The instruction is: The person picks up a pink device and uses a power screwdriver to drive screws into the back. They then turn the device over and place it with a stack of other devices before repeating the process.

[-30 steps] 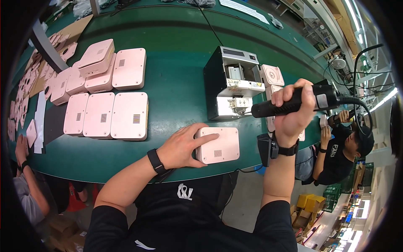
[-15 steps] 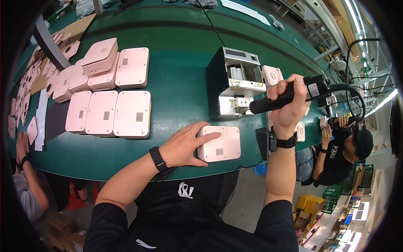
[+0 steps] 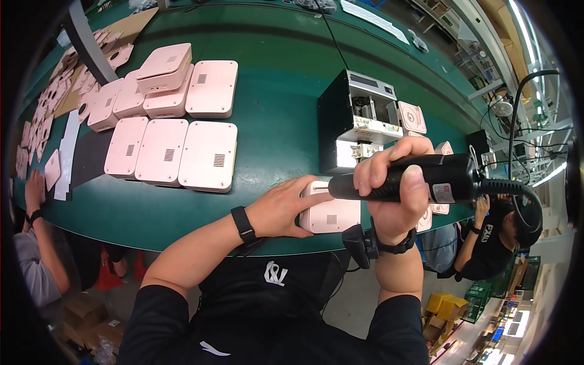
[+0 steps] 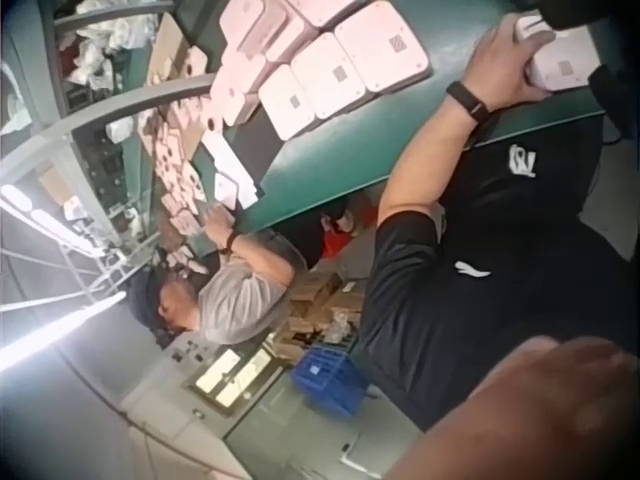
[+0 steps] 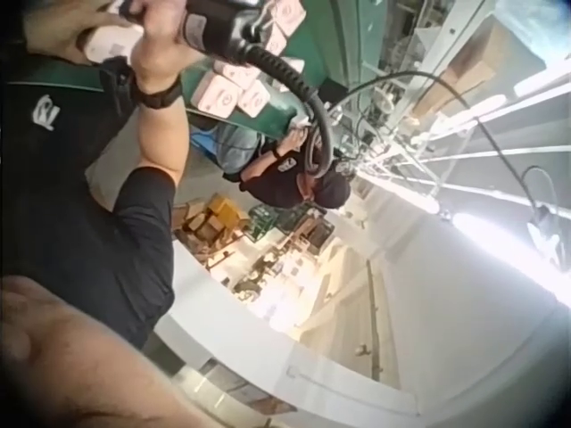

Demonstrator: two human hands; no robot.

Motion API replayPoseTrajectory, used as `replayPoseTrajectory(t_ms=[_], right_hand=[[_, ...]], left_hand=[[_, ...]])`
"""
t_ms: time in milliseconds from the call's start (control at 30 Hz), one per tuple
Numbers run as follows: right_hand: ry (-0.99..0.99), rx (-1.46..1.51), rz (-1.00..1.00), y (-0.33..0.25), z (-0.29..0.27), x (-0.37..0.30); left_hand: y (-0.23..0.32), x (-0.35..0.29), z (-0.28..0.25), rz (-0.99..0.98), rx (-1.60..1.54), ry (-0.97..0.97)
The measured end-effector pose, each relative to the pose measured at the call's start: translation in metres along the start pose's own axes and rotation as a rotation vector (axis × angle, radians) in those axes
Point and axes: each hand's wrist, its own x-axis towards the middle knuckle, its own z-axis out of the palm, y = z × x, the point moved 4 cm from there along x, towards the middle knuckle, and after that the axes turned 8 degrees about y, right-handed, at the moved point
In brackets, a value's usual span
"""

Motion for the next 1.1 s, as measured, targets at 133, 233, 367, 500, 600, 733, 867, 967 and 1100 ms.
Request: replayPoseTrajectory(t_ms=[133,233,367,500,600,733,867,967,1100], right_hand=[[-0.014,0.008,0.023,0.014,-0.001,-0.002],[-0.024,0.050,0.037,0.021,-0.003,-0.002],[-0.072,0.072,0.010,0.024,-0.002,-0.002],[-0.009,0.065,0.045,0.021,-0.006,-0.002],[0.000,-0.038,0.110,0.021,-0.007,0.007],[0.149,0.100,0.082,0.007,-0.022,0.019],[0.198,0.133,0.095,0.013,-0.037,0.021],[0.182,0.075,-0.020,-0.001,-0.033,0.020],[0.244,-0.101,-0.126,-0.019,-0.048,0.030]], left_hand=[[0.000,-0.001,0.001,0.012,0.019,0.004],[0.000,0.000,0.000,0.015,0.030,0.011],[0.002,0.001,-0.002,0.019,0.031,0.022],[0.005,0.002,-0.001,0.024,0.018,0.013],[0.005,0.005,-0.002,0.029,-0.004,-0.009],[0.015,0.007,-0.014,0.068,0.078,-0.002],[0.013,0.009,-0.013,0.032,0.072,0.009],[0.004,0.002,-0.010,-0.010,0.032,-0.012],[0.000,0.000,-0.011,-0.021,0.028,-0.010]])
